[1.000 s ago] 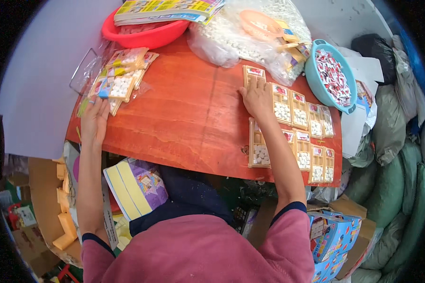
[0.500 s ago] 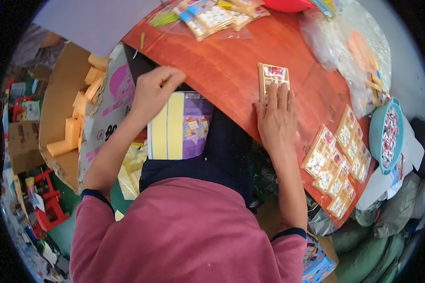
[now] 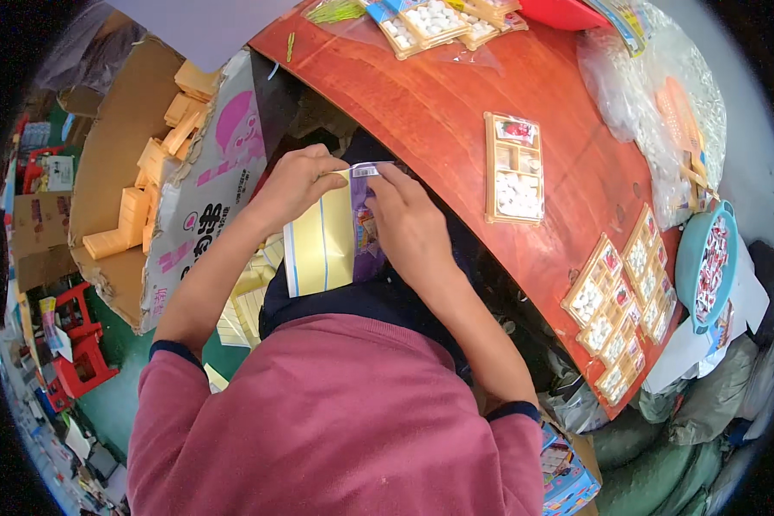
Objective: Manually packaging products by wrapping them with paper labels or bands.
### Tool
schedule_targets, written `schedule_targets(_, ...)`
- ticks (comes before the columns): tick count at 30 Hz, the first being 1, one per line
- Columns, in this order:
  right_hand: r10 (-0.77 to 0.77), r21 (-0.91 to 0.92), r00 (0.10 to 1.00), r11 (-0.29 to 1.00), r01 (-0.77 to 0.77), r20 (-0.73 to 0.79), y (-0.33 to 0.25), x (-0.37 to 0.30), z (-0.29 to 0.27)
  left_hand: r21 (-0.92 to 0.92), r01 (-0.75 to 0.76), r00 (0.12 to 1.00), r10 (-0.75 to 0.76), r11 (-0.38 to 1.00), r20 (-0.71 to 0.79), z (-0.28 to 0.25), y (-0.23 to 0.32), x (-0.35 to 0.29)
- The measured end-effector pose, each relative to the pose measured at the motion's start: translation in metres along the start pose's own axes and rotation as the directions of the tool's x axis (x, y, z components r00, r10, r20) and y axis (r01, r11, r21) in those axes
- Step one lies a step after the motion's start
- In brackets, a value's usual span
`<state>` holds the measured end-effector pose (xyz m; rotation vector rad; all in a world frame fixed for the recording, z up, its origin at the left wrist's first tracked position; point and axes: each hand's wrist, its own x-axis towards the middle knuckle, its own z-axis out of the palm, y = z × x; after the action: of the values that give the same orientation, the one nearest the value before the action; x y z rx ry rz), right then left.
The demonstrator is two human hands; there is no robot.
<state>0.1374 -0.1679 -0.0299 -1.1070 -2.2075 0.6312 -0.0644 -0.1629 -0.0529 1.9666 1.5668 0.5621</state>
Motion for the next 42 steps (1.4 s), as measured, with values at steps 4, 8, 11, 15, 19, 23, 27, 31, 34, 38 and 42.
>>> schedule_targets(4, -0.118, -0.146, 0.991, 0.983, 0.109, -0.057, 0.016, 0.013, 0.03, -0.128, -0.031, 0.998, 0.024, 0.991, -0.053, 0.006, -0.005, 0.003)
schedule_targets(8, -0.201, -0.165, 0.975, 0.969, 0.183, -0.1, 0.027, 0.019, 0.042, -0.131, 0.035, 0.999, -0.038, 0.991, -0.021, 0.004, -0.008, 0.007)
schedule_targets(11, -0.226, -0.156, 0.966, 0.966, 0.205, -0.127, 0.03, 0.02, 0.046, -0.207, 0.015, 1.0, -0.02, 0.978, -0.018, 0.007, -0.017, 0.008)
schedule_targets(15, -0.331, -0.228, 0.93, 0.929, 0.292, -0.16, 0.035, 0.019, 0.047, -0.297, 0.106, 0.994, -0.1, 0.949, 0.037, 0.013, -0.026, 0.01)
schedule_targets(19, -0.42, -0.307, 0.899, 0.878, 0.368, -0.125, 0.038, 0.017, 0.045, -0.48, 0.287, 0.958, -0.246, 0.829, 0.147, 0.017, -0.03, 0.01)
schedule_targets(23, -0.454, -0.279, 0.883, 0.869, 0.41, -0.117, 0.042, 0.017, 0.042, -0.528, 0.351, 0.936, -0.291, 0.773, 0.197, 0.017, -0.029, 0.011)
schedule_targets(27, -0.413, -0.233, 0.903, 0.895, 0.38, -0.114, 0.041, 0.016, 0.043, -0.596, 0.378, 0.926, -0.295, 0.708, 0.236, 0.019, -0.03, 0.011)
schedule_targets(31, -0.274, -0.018, 0.949, 0.961, 0.275, -0.158, 0.04, 0.017, 0.049, -0.62, 0.374, 0.928, -0.269, 0.69, 0.259, 0.014, -0.025, 0.013)
schedule_targets(34, -0.188, 0.053, 0.965, 0.978, 0.2, -0.183, 0.035, 0.02, 0.049, -0.611, 0.354, 0.934, -0.229, 0.708, 0.276, 0.012, -0.028, 0.014)
schedule_targets(38, -0.341, -0.122, 0.921, 0.939, 0.322, -0.189, 0.042, 0.017, 0.049, -0.669, 0.376, 0.923, -0.201, 0.641, 0.327, 0.012, -0.028, 0.013)
schedule_targets(42, -0.421, -0.183, 0.891, 0.902, 0.391, -0.171, 0.042, 0.016, 0.046, -0.687, 0.407, 0.911, -0.217, 0.602, 0.35, 0.009, -0.024, 0.013)
